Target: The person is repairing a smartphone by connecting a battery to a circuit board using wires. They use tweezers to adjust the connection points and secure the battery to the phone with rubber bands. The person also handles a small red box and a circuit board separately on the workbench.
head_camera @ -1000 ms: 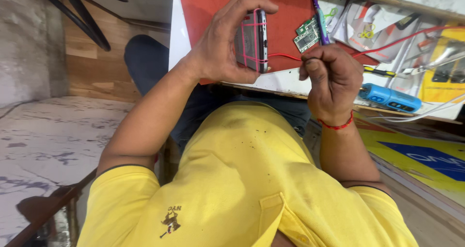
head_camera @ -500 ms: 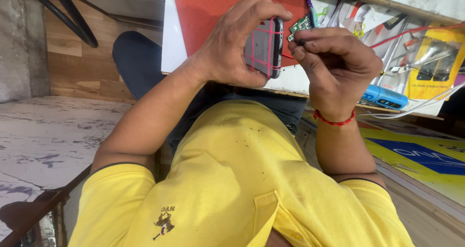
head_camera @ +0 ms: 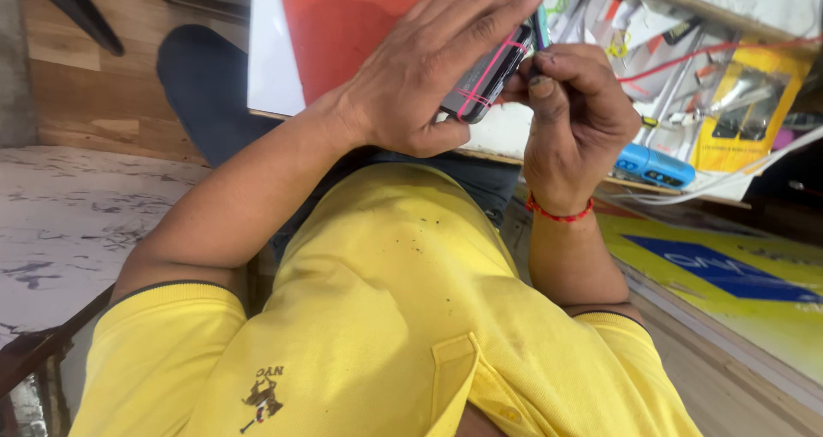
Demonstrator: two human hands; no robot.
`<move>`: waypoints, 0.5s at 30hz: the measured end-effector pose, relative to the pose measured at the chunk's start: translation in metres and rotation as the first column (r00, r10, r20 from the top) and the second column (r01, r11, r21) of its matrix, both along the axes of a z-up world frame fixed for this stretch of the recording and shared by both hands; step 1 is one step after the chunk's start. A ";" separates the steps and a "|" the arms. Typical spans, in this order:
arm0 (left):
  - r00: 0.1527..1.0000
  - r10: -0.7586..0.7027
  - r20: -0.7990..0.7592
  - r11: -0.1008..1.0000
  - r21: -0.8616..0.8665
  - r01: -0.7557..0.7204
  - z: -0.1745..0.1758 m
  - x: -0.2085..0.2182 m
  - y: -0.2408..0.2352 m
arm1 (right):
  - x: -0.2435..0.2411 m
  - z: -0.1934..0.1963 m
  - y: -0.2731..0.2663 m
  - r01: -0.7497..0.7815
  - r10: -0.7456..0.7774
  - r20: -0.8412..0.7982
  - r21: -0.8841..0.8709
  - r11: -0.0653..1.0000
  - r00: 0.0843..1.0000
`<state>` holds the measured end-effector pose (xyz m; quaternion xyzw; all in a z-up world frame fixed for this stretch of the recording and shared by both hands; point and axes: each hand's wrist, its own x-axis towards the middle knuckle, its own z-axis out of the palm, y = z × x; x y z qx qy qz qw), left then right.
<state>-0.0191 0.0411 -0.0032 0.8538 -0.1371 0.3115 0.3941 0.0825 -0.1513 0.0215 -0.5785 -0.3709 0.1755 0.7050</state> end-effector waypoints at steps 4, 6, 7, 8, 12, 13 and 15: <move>0.994 0.107 -0.024 0.992 0.063 -0.105 -0.005 0.005 -0.015 | 0.005 -0.009 -0.008 0.161 -0.161 -0.001 -0.063 0.985 0.987; 0.991 0.126 -0.036 0.989 0.076 -0.123 -0.007 0.007 -0.017 | 0.007 -0.010 -0.012 0.196 -0.192 0.058 -0.074 0.978 0.980; 0.992 0.123 -0.027 0.990 0.079 -0.120 -0.007 0.007 -0.017 | 0.008 -0.010 -0.013 0.172 -0.164 0.119 -0.056 0.983 0.979; 0.992 0.122 -0.029 0.989 0.083 -0.119 -0.007 0.008 -0.017 | 0.009 -0.009 -0.015 0.172 -0.158 0.182 -0.061 0.983 0.971; 0.989 0.136 -0.057 0.987 0.093 -0.130 -0.007 0.009 -0.019 | 0.013 -0.006 -0.017 0.235 -0.170 0.417 -0.110 0.966 0.893; 0.989 0.135 -0.064 0.988 0.084 -0.130 -0.007 0.009 -0.019 | 0.015 -0.006 -0.017 0.251 -0.170 0.464 -0.118 0.961 0.869; 0.988 0.140 -0.069 0.988 0.083 -0.134 -0.007 0.010 -0.019 | 0.015 -0.006 -0.015 0.273 -0.171 0.521 -0.125 0.954 0.836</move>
